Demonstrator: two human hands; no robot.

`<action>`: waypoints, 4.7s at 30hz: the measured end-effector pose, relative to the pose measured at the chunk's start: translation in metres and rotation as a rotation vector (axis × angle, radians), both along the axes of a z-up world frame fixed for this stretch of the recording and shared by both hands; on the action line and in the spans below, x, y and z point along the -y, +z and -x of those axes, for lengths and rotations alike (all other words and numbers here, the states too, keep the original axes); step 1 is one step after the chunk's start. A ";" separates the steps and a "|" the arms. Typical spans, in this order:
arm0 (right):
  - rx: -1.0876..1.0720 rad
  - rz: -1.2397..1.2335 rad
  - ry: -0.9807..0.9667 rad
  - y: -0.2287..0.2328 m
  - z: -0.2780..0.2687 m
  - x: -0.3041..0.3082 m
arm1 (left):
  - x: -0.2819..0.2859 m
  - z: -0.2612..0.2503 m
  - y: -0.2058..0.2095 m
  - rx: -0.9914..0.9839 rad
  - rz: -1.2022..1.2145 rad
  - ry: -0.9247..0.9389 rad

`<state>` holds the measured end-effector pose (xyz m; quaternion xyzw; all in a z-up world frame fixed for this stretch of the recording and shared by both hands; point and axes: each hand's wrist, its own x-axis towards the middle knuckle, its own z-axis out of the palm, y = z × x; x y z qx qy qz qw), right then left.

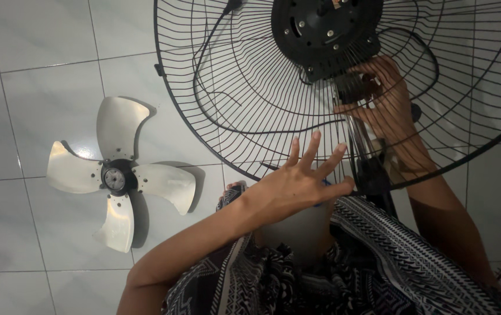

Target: The person assembles a standing fan by hand. They attach the motor housing to the stand, secure the rear cage, and then mount the fan blades onto the motor shaft.

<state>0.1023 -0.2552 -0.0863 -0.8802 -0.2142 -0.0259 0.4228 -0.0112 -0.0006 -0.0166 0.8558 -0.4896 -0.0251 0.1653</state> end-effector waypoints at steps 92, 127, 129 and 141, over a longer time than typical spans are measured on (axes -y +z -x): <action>0.731 0.626 -0.093 -0.146 0.062 0.059 | 0.014 -0.015 0.024 0.101 -0.299 -0.180; 0.540 0.540 0.042 -0.063 0.053 0.024 | 0.000 -0.005 -0.002 -0.014 -0.142 -0.144; 0.553 0.555 0.041 -0.074 0.056 0.031 | 0.000 -0.004 -0.003 0.003 -0.149 -0.142; 0.423 0.442 -0.027 -0.032 0.052 0.004 | 0.001 -0.005 -0.001 -0.012 -0.130 -0.133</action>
